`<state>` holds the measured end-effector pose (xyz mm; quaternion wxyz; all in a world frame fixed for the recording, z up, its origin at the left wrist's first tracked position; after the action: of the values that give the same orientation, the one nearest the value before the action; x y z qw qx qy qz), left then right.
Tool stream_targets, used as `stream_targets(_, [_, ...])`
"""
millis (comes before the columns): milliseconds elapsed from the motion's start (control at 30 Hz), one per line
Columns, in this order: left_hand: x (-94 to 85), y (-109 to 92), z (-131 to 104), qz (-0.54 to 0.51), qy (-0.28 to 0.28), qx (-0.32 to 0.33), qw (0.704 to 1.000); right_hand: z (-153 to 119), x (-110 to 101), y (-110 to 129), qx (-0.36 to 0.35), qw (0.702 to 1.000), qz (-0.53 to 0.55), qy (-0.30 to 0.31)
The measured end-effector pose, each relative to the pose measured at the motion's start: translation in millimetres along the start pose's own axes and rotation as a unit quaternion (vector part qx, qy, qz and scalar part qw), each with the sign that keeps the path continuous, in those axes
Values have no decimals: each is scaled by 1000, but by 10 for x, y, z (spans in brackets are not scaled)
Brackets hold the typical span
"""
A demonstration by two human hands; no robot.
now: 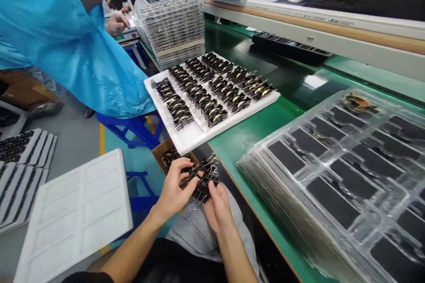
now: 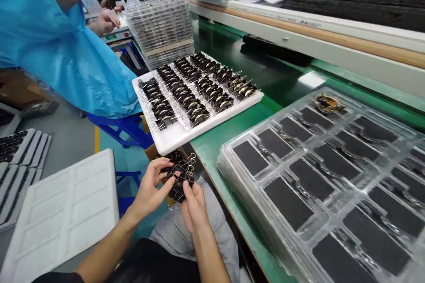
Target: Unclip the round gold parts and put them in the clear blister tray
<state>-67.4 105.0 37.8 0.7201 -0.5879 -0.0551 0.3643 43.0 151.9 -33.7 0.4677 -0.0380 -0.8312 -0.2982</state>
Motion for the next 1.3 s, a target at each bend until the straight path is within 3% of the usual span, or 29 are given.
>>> stream_targets(67, [-84, 136, -37, 34, 1, -52, 998, 29, 29, -57, -10, 1000, 4, 1])
stream_targets(200, [24, 356, -170, 70, 119, -114, 984, 48, 29, -172, -37, 999, -11, -4])
stream_targets(367, [69, 513, -327, 10, 106, -131, 986, -2, -100, -280, -55, 996, -71, -29])
stream_targets(533, [132, 776, -608, -77, 92, -189, 975, -70, -295, -272, -78, 989, -99, -74])
stream_targets(600, [46, 993, -680, -76, 78, -213, 971, -83, -357, -228, -91, 988, -94, -87])
stream_targets(667, [-149, 1287, -665, -28, 49, -237, 970, -72, -373, -210, -90, 987, -109, -80])
stream_targets(733, [-384, 1564, -560, 82, 29, -254, 963, -49, -375, -235, -69, 988, -126, -63])
stream_targets(800, [-570, 1664, -373, 192, 7, -243, 951, -43, -365, -255, -54, 986, -150, -45])
stream_targets(867, [-564, 1557, -178, 203, 4, -215, 955, -60, -310, -260, -43, 976, -213, -20])
stream_targets(900, [-470, 1443, -100, 160, 21, -201, 966, -77, -259, -259, -40, 964, -262, -4])
stream_targets(1000, [-24, 908, 17, 18, 136, -152, 979, -153, -109, -220, -47, 911, -408, 25])
stream_targets(1067, [114, 574, 50, 62, 175, -107, 977, -198, -41, -168, -57, 885, -461, 23])
stream_targets(1167, [89, 361, 104, 168, 132, -56, 975, -227, 30, -155, -50, 875, -480, 29])
stream_targets(1300, [14, 498, 73, 117, 47, -58, 990, -202, 67, -207, -31, 889, -455, 37])
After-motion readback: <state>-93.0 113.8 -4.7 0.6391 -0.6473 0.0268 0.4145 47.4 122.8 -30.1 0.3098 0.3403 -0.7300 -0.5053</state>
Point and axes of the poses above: each hand's wrist, its own z-axis towards the middle knuckle, its own x-axis out of the palm, y = z × x, the point moved 10 cm from there along z, towards the middle knuckle, and after that the axes turned 8 degrees about x, right-handed, at the moved point
